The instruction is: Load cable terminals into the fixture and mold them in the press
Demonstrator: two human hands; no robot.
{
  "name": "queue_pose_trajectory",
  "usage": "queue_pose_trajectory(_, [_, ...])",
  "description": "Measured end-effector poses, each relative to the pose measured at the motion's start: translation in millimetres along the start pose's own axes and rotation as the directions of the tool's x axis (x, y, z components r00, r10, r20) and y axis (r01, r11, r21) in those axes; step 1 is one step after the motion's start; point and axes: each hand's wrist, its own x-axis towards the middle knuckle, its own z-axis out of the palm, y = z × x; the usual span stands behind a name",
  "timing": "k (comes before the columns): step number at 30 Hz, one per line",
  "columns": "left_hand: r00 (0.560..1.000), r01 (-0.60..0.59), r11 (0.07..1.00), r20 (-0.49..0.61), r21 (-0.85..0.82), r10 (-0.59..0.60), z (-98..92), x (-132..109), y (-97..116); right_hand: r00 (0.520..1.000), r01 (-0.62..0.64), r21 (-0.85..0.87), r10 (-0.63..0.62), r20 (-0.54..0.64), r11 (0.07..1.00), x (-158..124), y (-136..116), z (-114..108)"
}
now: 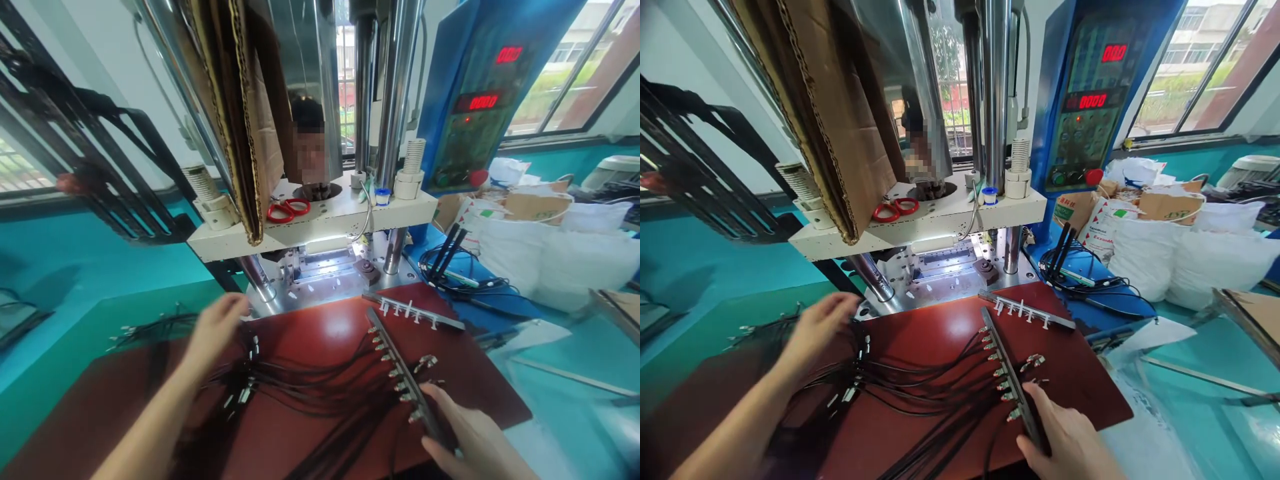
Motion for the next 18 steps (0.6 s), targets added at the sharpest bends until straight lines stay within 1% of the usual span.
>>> queue_pose_trajectory(1, [0.94,-0.115,0.993,0.325,0.02,0.102,19.1,-16.5,12.8,1.0,-0.012,-0.02,0.013,0.008,1.0,0.9,-3.5,0.5])
queue_pose_trajectory(2, [0.817,-0.229,0.973,0.55,0.037,0.171,38.3,-33.1,25.6,1.0,-0.025,-0.049,0.026,0.012,0.998,2.9,-6.9,0.9])
queue_pose_trajectory(3, [0.697,-0.338,0.94,0.684,0.049,0.215,56.5,-48.6,37.4,0.999,-0.036,-0.079,0.038,0.016,0.996,5.4,-10.0,1.2])
queue_pose_trajectory(4, [0.615,-0.419,0.905,0.756,0.072,0.225,72.7,-62.0,47.3,0.999,-0.045,-0.104,0.047,0.023,0.994,8.0,-12.5,1.2])
queue_pose_trajectory(5, [0.571,-0.476,0.874,0.79,0.098,0.222,86.2,-72.7,54.9,0.998,-0.047,-0.123,0.051,0.03,0.991,10.3,-14.4,1.0])
queue_pose_trajectory(6, [0.547,-0.524,0.843,0.806,0.119,0.226,96.7,-80.3,60.1,0.998,-0.046,-0.141,0.052,0.037,0.989,12.0,-15.7,0.6])
queue_pose_trajectory(7, [0.544,-0.552,0.822,0.807,0.139,0.228,104.0,-84.9,63.0,0.998,-0.043,-0.16,0.051,0.044,0.986,13.2,-16.5,0.0])
queue_pose_trajectory(9, [0.558,-0.564,0.81,0.797,0.158,0.233,111.0,-87.6,63.9,0.997,-0.042,-0.212,0.054,0.052,0.976,14.1,-17.2,-1.4])
queue_pose_trajectory(12, [0.585,-0.515,0.843,0.783,0.156,0.213,110.6,-85.6,61.0,0.995,-0.058,-0.247,0.076,0.064,0.967,15.0,-18.3,-3.5])
queue_pose_trajectory(14, [0.592,-0.484,0.863,0.78,0.142,0.204,109.1,-85.6,59.9,0.993,-0.087,-0.207,0.102,0.063,0.974,16.3,-20.1,-5.4])
queue_pose_trajectory(18, [0.6,-0.415,0.902,0.781,0.116,0.176,109.4,-89.2,58.3,0.985,-0.155,-0.073,0.159,0.06,0.985,17.8,-24.6,-10.6])
